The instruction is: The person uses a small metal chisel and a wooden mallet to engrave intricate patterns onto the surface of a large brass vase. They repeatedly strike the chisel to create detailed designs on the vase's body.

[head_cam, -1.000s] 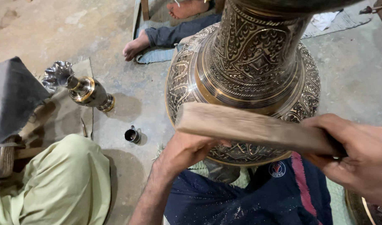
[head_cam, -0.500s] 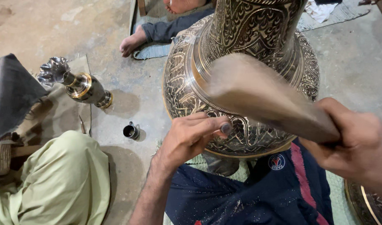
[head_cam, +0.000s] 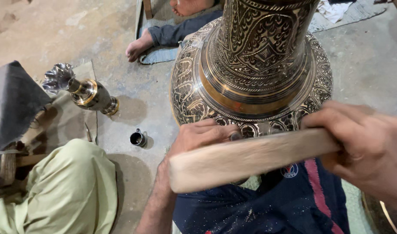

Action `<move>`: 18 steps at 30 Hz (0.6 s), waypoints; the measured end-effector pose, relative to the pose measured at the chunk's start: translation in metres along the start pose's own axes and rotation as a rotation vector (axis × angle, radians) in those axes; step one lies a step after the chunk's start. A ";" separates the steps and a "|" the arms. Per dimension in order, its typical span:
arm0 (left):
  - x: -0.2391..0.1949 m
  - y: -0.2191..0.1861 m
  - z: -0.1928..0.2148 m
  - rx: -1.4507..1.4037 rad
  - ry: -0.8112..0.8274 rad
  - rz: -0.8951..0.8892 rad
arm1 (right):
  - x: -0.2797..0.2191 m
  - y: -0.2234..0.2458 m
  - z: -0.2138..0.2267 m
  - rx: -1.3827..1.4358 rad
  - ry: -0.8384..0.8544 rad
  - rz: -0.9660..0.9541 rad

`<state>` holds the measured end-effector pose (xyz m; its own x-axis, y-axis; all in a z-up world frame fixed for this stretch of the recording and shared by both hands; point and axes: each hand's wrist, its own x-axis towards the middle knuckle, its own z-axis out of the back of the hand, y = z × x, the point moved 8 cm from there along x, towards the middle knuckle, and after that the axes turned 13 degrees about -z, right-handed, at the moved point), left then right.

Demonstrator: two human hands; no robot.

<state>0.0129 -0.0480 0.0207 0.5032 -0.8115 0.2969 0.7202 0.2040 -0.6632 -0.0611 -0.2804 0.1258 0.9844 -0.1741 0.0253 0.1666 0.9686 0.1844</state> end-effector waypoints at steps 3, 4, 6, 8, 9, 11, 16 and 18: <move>0.007 -0.048 0.026 0.089 -0.242 -0.548 | -0.002 0.014 0.012 -0.059 -0.072 0.136; 0.009 -0.049 0.028 0.068 -0.233 -0.544 | -0.004 0.023 0.016 -0.144 -0.131 0.225; 0.008 -0.050 0.029 0.024 -0.219 -0.533 | -0.001 0.022 0.016 -0.130 -0.069 0.121; 0.011 -0.039 0.024 0.015 -0.158 -0.382 | 0.000 0.026 0.022 -0.079 -0.076 0.111; 0.011 -0.032 0.020 0.013 -0.125 -0.307 | 0.000 0.030 0.026 -0.032 -0.115 0.152; 0.012 -0.037 0.019 0.099 -0.187 -0.422 | 0.000 0.022 0.021 -0.089 -0.090 0.129; -0.019 0.003 0.030 -0.280 -0.603 -0.270 | -0.014 -0.070 -0.044 -0.045 0.057 -0.181; -0.056 0.033 0.035 -0.493 -0.960 -0.119 | -0.033 -0.127 -0.092 0.049 0.026 -0.386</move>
<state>0.0249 0.0236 0.0059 0.7605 -0.0013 0.6493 0.6260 -0.2642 -0.7337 -0.1093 -0.3816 0.0111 0.8509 -0.5192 -0.0799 0.5230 0.8229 0.2222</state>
